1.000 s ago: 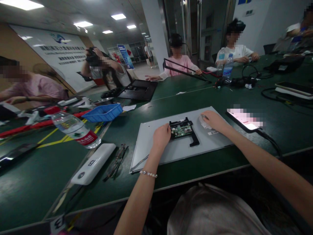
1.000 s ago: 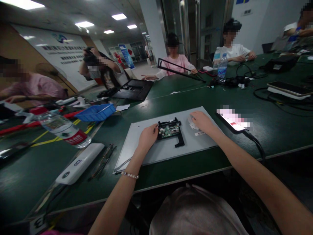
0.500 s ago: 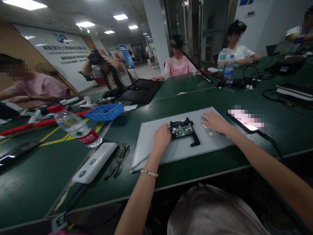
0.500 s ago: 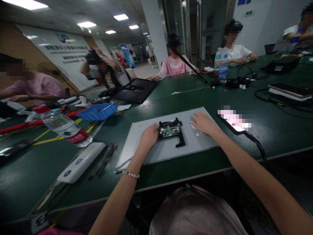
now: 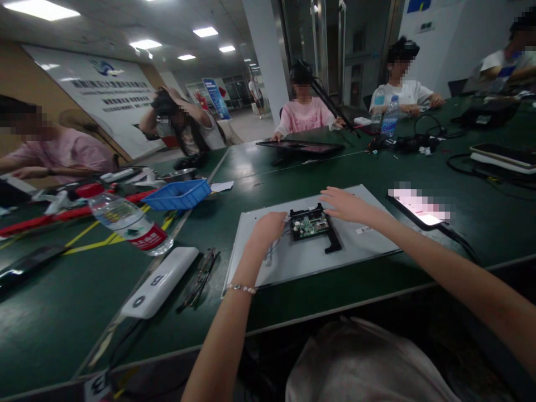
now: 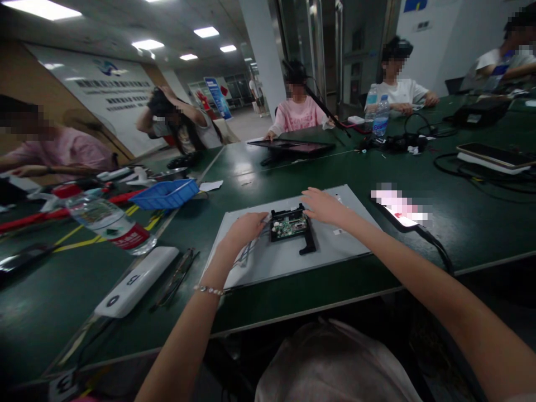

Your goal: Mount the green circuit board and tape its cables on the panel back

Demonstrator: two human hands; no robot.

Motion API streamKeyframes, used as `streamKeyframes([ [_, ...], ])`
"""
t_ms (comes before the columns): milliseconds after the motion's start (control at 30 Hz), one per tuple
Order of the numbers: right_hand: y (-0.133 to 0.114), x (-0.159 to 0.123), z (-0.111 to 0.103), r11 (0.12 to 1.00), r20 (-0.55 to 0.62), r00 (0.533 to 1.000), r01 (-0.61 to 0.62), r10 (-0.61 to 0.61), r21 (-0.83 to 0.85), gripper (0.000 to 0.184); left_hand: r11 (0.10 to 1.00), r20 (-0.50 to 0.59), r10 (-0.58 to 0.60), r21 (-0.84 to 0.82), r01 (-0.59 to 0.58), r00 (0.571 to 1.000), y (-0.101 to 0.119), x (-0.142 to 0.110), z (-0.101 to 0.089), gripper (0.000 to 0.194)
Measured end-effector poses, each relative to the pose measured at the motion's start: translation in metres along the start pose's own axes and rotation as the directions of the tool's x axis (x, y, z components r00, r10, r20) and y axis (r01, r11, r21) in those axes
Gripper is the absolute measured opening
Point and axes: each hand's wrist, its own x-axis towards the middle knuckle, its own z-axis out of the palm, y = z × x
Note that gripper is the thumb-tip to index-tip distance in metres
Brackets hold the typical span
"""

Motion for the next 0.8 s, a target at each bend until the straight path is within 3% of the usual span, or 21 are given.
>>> streamKeyframes([
  [133, -0.01, 0.03, 0.006, 0.992, 0.082, 0.989, 0.119, -0.122, 0.035, 0.035, 0.994, 0.018, 0.085, 0.075, -0.086, 0.996, -0.003, 0.003, -0.006, 0.02],
  [300, -0.016, 0.044, 0.024, 1.0, 0.13, 0.991, -0.009, 0.008, 0.005, 0.024, 0.98, -0.039, 0.16, 0.129, -0.154, 0.986, -0.002, 0.0, 0.003, 0.021],
  [467, -0.017, 0.042, 0.021, 0.998, 0.053, 0.997, -0.06, 0.061, -0.032, 0.028, 0.982, -0.063, 0.15, 0.126, -0.141, 0.987, -0.003, -0.003, 0.007, 0.022],
  [633, 0.003, 0.029, 0.005, 0.985, -0.023, 0.986, -0.164, 0.163, -0.054, 0.03, 0.99, -0.123, 0.116, 0.089, -0.106, 0.985, -0.007, -0.007, 0.003, 0.026],
  [800, 0.024, 0.013, 0.006, 0.973, 0.057, 0.972, -0.228, 0.229, -0.028, 0.03, 0.992, -0.14, 0.126, 0.012, -0.126, 0.982, -0.018, -0.01, 0.003, 0.03],
])
